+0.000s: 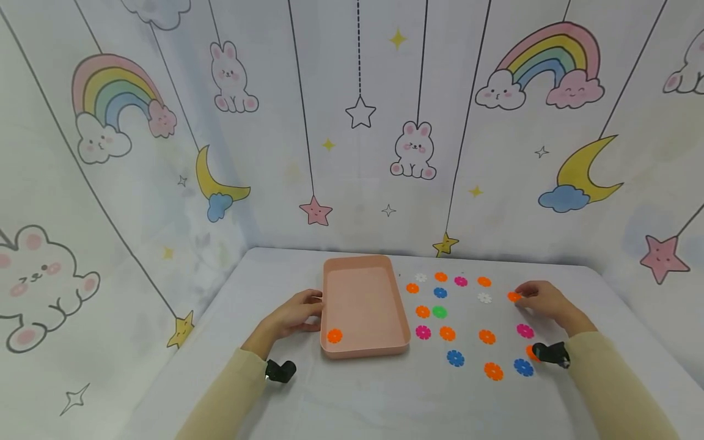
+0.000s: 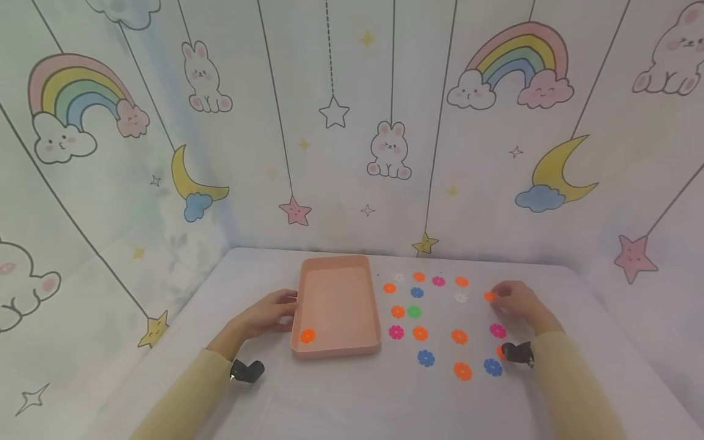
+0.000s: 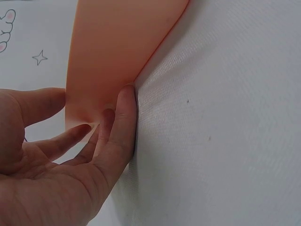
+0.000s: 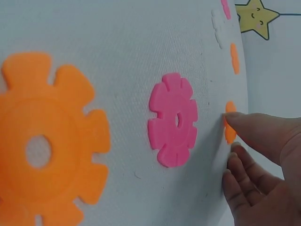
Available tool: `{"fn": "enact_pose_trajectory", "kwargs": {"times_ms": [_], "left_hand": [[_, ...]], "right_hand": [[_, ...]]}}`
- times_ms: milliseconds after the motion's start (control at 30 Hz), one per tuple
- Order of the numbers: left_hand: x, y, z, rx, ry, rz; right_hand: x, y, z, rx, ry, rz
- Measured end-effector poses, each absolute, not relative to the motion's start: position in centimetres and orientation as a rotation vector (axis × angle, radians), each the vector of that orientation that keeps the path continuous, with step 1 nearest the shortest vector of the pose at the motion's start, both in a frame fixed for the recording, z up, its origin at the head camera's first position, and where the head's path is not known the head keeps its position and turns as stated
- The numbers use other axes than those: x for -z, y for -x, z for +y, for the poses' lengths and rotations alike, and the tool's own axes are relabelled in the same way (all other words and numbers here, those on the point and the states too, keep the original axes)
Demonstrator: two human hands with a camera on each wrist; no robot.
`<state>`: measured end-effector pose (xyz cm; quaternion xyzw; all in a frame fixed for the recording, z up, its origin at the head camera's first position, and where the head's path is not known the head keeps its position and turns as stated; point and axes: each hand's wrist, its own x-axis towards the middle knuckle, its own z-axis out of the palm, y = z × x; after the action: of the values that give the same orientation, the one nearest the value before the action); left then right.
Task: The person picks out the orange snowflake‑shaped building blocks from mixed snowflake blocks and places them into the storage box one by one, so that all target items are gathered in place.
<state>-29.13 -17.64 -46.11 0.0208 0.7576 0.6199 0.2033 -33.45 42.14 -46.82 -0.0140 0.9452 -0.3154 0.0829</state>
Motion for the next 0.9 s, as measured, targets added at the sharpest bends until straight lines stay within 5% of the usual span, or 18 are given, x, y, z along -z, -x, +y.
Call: {"fn": "enact_pose_trajectory", "kwargs": {"times_ms": [900], "left_hand": [[46.2, 29.2, -17.7, -1.729, -0.06, 2.106]], "right_hand": [[44.9, 31.4, 40.5, 1.011, 0.098, 2.952]]}}
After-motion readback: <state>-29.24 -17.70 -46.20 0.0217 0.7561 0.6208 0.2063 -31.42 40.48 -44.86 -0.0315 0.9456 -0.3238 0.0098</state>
